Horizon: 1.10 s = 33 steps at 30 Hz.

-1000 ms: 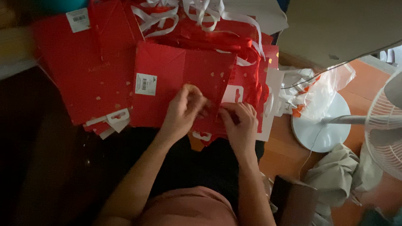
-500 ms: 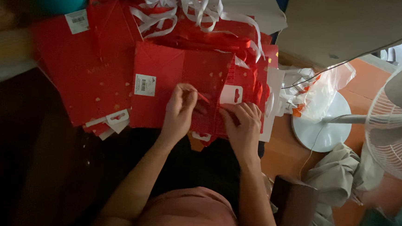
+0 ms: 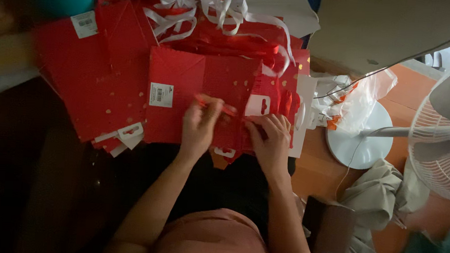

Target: The person sits at a table with a pile of red paper gift bags and loose red and white ribbons. They thread a red ribbon through the punched handle holes of a bag, tie the ribbon ends, and set the finished bag on the stack, repeating the process for successive bags.

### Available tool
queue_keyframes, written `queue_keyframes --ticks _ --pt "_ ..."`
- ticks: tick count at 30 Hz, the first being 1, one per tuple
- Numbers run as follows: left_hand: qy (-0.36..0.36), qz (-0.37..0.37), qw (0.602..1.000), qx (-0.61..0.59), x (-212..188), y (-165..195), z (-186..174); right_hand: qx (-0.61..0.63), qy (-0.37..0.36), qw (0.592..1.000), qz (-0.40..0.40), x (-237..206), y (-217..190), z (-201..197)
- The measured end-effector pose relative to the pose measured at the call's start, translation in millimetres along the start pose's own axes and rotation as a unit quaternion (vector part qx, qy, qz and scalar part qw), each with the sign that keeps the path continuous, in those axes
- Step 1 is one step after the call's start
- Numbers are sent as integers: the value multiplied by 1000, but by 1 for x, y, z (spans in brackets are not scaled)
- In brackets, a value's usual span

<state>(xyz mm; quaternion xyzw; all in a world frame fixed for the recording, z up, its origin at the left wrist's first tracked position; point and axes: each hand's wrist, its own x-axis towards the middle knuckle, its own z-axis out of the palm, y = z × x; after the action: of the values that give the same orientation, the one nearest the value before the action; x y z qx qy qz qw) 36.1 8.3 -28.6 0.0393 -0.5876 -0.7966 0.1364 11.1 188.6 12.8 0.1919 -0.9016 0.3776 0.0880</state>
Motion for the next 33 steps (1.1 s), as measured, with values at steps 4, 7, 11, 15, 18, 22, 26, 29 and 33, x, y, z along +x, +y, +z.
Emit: queue_keyframes --ticks 4,7,11,15,18,22,26,29,33 --pt "43 -28 999 -16 2 -1 -5 -3 3 1000 26 1 -2 2" --pt "-51 -62 993 86 3 3 -6 -5 3 1000 18 2 -2 2" --pt "-102 3 951 290 0 3 -3 4 -2 1000 16 1 0 2" --pt "-49 -59 979 190 -1 -4 0 -5 -10 1000 27 1 3 3" --pt "46 -110 991 61 4 -5 -8 0 -19 999 40 2 6 3" --pt "24 -100 994 -37 8 0 -17 -1 -13 999 33 0 7 4" --pt "-21 -99 995 14 8 1 -13 2 -16 999 30 -1 8 3" --pt "-7 -115 993 13 5 4 -14 36 -22 998 55 0 7 1" --pt "-87 -115 990 -5 2 9 -12 54 -48 994 84 4 5 -3"
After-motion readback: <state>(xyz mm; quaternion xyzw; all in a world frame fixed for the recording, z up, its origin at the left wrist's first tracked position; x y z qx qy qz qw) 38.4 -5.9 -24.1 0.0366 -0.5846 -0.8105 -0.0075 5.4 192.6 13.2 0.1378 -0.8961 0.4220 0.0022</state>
